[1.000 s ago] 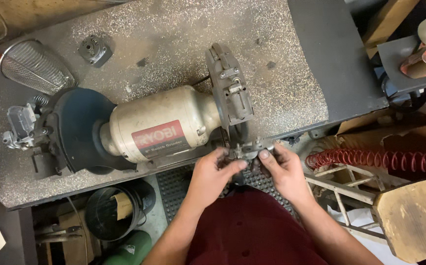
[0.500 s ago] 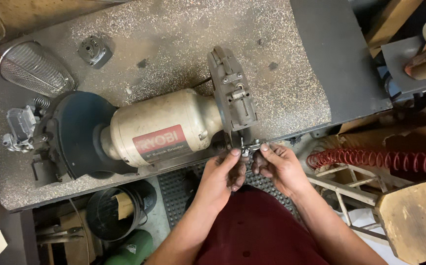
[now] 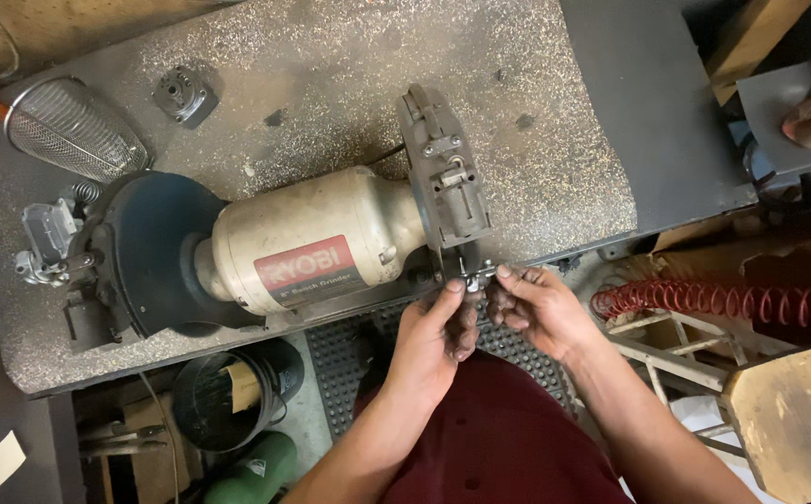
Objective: The person grinds small metal components against a bench grinder wheel, rotating them to smooth edges and surfaces. They handle several parts one at a time, including a larger housing and a small cylindrical piece, then place them back on the workbench.
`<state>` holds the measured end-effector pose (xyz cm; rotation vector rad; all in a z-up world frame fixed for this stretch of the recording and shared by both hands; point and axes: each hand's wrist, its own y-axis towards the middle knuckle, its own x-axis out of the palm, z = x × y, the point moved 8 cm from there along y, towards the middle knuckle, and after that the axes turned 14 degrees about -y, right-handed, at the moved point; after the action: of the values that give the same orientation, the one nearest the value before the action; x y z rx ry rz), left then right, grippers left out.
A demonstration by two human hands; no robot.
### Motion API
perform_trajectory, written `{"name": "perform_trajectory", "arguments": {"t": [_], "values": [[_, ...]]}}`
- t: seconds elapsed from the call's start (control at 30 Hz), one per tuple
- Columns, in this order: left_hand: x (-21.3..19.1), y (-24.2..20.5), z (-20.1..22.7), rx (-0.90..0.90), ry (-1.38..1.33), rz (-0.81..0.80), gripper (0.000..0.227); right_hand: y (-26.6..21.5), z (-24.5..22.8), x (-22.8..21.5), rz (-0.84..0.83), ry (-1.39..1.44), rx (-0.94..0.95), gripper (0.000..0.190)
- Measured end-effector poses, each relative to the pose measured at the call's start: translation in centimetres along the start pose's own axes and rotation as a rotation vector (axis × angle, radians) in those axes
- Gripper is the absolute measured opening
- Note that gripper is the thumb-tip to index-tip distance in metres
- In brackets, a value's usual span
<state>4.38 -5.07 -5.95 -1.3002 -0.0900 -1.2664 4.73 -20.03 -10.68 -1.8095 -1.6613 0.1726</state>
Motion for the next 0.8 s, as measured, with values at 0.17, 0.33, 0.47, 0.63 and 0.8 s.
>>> {"name": "perform_trajectory", "arguments": {"t": [0.17,0.33,0.47,0.63,0.8], "values": [[-0.6,0.7,-0.8,-0.008,-0.029,0.033,0.031,0.7,-0.5,-0.2,-0.028,-0.024,0.012,0.03],[-1.1,1.2,-1.2,-0.014,-0.05,0.046,0.03,0.3,-1.8,0.4,-0.017,-0.018,-0.008,0.032],[-1.6,1.5,-1.6,-0.026,-0.063,0.052,0.029,0.2,-2.2,0.4,-0.014,-0.062,-0.018,0.031],[-0.7,0.5,-1.0,-0.032,-0.058,0.046,0.028,0.0,-3.1,0.6,-0.02,-0.079,-0.079,0.031],[1.7,-1.8,0.1,-0.013,0.016,-0.108,0.031,-2.4,-6.0,1.9,-0.217,-0.287,-0.116,0.031]]}}
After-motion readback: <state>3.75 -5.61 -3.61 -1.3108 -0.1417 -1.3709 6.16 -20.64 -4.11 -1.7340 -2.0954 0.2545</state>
